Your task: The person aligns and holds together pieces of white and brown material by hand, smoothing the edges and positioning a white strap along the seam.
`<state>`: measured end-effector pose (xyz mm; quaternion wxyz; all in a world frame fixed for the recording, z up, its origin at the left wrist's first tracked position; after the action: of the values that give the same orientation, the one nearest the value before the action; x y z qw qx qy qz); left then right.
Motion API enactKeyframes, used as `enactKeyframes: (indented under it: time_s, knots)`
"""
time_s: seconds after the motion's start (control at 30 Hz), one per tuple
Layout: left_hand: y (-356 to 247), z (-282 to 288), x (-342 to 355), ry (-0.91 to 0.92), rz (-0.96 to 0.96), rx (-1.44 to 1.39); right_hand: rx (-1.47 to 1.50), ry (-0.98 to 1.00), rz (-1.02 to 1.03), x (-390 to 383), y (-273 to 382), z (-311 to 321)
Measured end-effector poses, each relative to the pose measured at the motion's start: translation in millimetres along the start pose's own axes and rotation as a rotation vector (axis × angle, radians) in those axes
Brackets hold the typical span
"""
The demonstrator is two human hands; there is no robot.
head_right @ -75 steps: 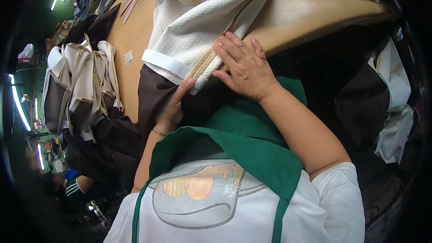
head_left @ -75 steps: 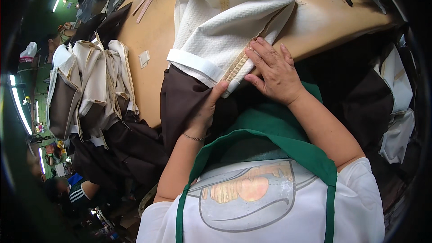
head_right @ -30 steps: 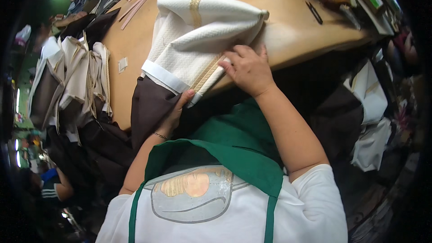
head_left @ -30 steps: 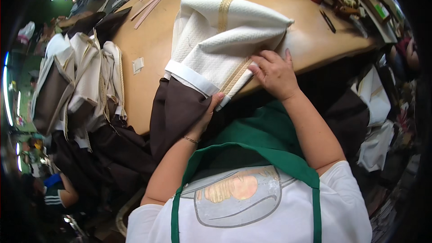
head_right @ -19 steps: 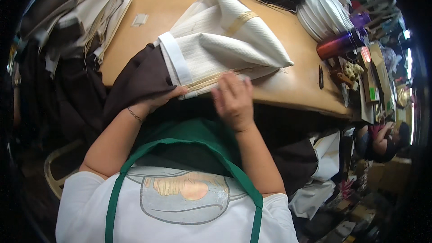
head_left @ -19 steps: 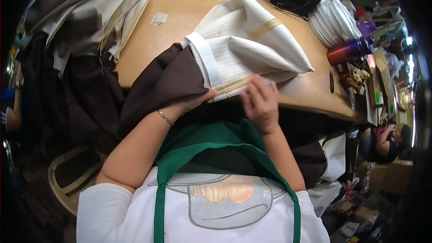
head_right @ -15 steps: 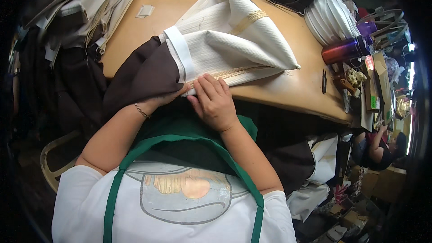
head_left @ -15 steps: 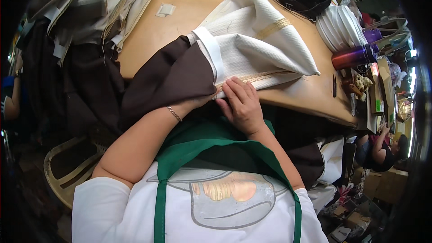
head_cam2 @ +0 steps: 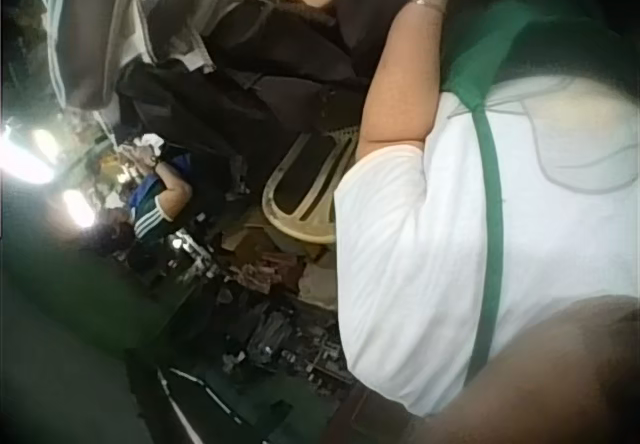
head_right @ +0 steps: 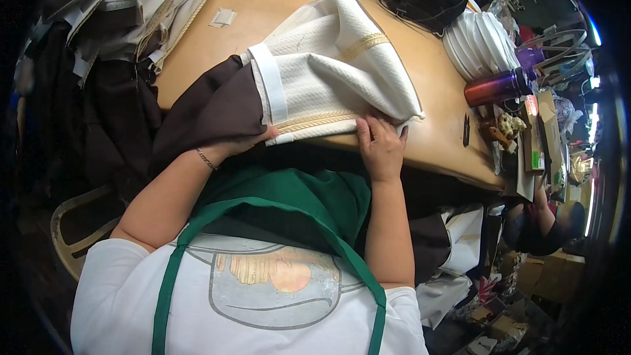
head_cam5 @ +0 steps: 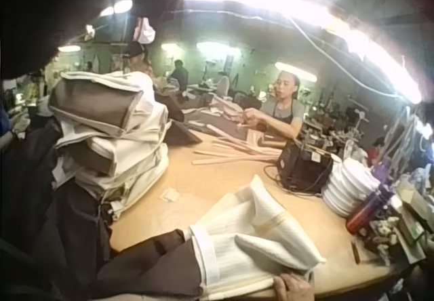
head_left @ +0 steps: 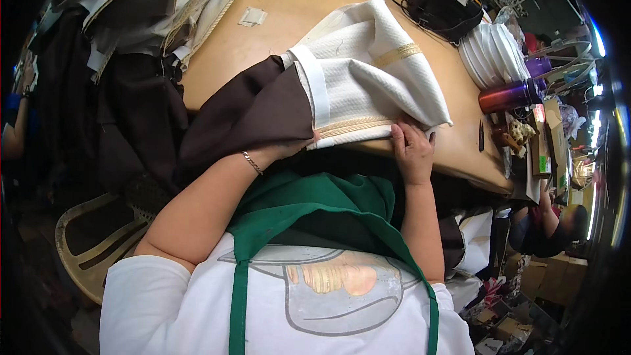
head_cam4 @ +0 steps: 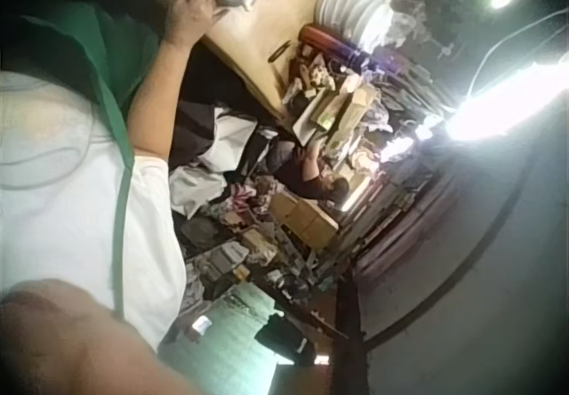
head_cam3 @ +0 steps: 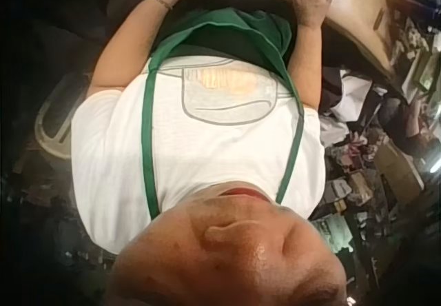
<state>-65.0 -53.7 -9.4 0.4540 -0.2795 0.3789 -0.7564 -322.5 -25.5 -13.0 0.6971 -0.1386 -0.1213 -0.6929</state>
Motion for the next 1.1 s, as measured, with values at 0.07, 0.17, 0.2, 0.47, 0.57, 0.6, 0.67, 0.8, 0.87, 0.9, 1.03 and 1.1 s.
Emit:
enactKeyframes:
  time_s: [0.07,0.17,0.2,0.47,0.57,0.6,0.67,0.8,0.87,0.9,1.03,1.1]
  knots:
    - [9.7,-6.4,-2.2,0.085,0.275,-0.505,0.205,-0.018,0.014,-5.2,-2.5,-4.7]
    - [9.2,-26.6,3.9,0.188,0.442,-1.113,0.174,-0.137,0.063,-11.5,2.2,-3.7]
    - [4.6,-36.0,11.7,0.229,0.454,-1.293,0.184,-0.129,0.054,-13.1,-0.4,-6.9]
    - [-6.0,-47.9,30.1,0.183,0.313,-1.671,0.162,-0.156,0.022,-10.1,2.9,-12.0]
    - [0.6,-50.2,27.5,0.139,0.332,-1.660,0.160,-0.129,0.001,-12.0,1.9,-14.1]
    - [-2.4,-45.8,27.7,0.123,0.331,-1.625,0.157,-0.120,-0.007,-11.6,0.9,-14.6]
    - [-4.9,-37.6,26.9,0.088,0.288,-1.496,0.158,-0.141,0.002,-11.4,2.0,-14.6]
    - [-6.0,-11.6,23.8,-0.016,0.049,-0.962,0.181,-0.123,0.005,-9.7,5.1,-10.7]
    - [-12.5,-0.1,20.0,-0.056,-0.005,-0.768,0.166,-0.078,-0.015,-9.9,7.0,-7.4]
    - [-26.5,9.0,16.0,-0.058,0.012,-0.751,0.156,-0.056,-0.029,-10.6,5.9,-6.2]
    - [-40.6,27.0,2.8,-0.044,-0.125,-0.546,0.149,-0.005,0.017,0.7,10.1,4.8]
    - [-42.7,31.9,-4.8,-0.056,-0.037,-0.515,0.170,0.108,-0.001,25.8,18.6,28.2]
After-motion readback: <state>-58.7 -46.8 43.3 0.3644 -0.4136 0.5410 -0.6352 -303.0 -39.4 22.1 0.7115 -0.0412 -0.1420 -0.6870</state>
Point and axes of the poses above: each hand's wrist, its own x-axis towards the middle knuckle, its own z-axis out of the back of the hand, y = z × x, the point moved 4 cm from there along x, towards the middle knuckle, and after that the axes turned 14 degrees about -x, right-handed, at the moved point
